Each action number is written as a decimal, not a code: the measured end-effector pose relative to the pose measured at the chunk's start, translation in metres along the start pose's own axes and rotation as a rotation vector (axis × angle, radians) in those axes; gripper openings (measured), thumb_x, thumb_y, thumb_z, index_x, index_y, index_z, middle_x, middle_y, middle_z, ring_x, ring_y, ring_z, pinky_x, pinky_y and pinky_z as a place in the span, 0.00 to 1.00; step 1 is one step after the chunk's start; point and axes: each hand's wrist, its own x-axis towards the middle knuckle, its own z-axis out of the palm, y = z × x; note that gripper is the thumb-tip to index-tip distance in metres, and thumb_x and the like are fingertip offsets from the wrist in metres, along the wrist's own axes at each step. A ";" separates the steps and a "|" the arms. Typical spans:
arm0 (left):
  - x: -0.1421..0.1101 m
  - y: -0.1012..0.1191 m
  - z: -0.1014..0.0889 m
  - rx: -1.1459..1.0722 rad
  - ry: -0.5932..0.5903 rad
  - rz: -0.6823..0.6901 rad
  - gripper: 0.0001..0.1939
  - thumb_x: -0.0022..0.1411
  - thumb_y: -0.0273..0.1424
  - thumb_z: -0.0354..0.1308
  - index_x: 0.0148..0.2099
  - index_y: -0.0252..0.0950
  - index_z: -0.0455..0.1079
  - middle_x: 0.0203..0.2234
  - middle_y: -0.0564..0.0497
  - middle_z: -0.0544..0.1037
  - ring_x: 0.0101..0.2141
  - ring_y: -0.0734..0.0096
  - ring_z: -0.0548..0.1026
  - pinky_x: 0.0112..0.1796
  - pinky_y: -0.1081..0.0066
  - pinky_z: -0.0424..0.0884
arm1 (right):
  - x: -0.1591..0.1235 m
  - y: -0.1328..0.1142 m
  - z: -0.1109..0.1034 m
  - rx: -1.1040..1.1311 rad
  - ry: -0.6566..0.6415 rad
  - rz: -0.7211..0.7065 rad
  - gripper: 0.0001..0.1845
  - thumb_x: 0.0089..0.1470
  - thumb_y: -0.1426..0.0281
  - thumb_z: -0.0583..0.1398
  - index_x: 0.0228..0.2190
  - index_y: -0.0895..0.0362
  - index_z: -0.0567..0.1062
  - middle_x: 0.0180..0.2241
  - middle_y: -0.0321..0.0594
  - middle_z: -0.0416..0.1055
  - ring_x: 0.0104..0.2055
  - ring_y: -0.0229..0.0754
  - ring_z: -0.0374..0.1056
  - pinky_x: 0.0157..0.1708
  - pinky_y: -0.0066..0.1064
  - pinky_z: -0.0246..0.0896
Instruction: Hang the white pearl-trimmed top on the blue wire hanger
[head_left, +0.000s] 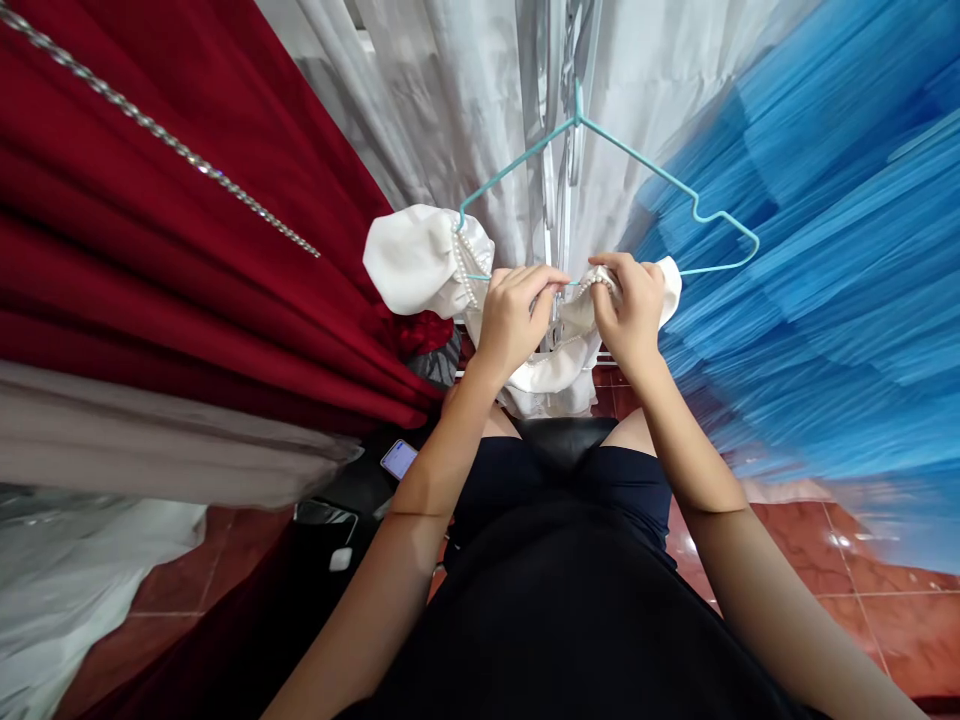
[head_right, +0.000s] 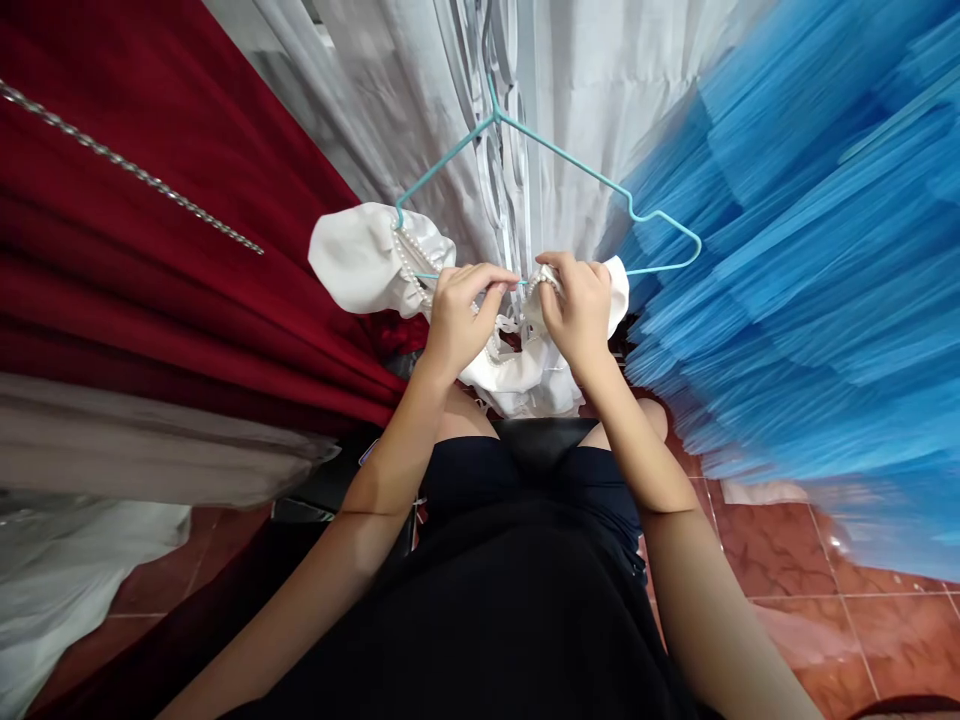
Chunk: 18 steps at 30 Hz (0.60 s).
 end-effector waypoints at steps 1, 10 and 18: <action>0.000 0.000 0.001 0.003 0.014 -0.008 0.12 0.75 0.24 0.52 0.46 0.41 0.77 0.41 0.53 0.85 0.45 0.62 0.81 0.52 0.61 0.67 | -0.001 0.000 -0.003 0.029 0.003 -0.015 0.13 0.62 0.70 0.55 0.47 0.52 0.75 0.40 0.39 0.80 0.41 0.45 0.74 0.52 0.44 0.64; 0.003 0.003 -0.004 -0.041 0.028 -0.025 0.13 0.70 0.20 0.54 0.42 0.41 0.78 0.35 0.53 0.84 0.37 0.63 0.80 0.48 0.60 0.68 | -0.028 0.050 -0.074 -0.009 0.581 0.169 0.05 0.50 0.72 0.62 0.28 0.51 0.70 0.25 0.33 0.64 0.26 0.37 0.58 0.29 0.37 0.56; 0.002 0.003 -0.005 -0.065 0.024 -0.044 0.13 0.69 0.20 0.54 0.41 0.41 0.78 0.34 0.53 0.84 0.34 0.64 0.79 0.49 0.59 0.69 | 0.035 0.086 -0.120 0.057 0.630 0.265 0.21 0.43 0.87 0.60 0.24 0.48 0.62 0.23 0.27 0.57 0.20 0.30 0.50 0.21 0.34 0.44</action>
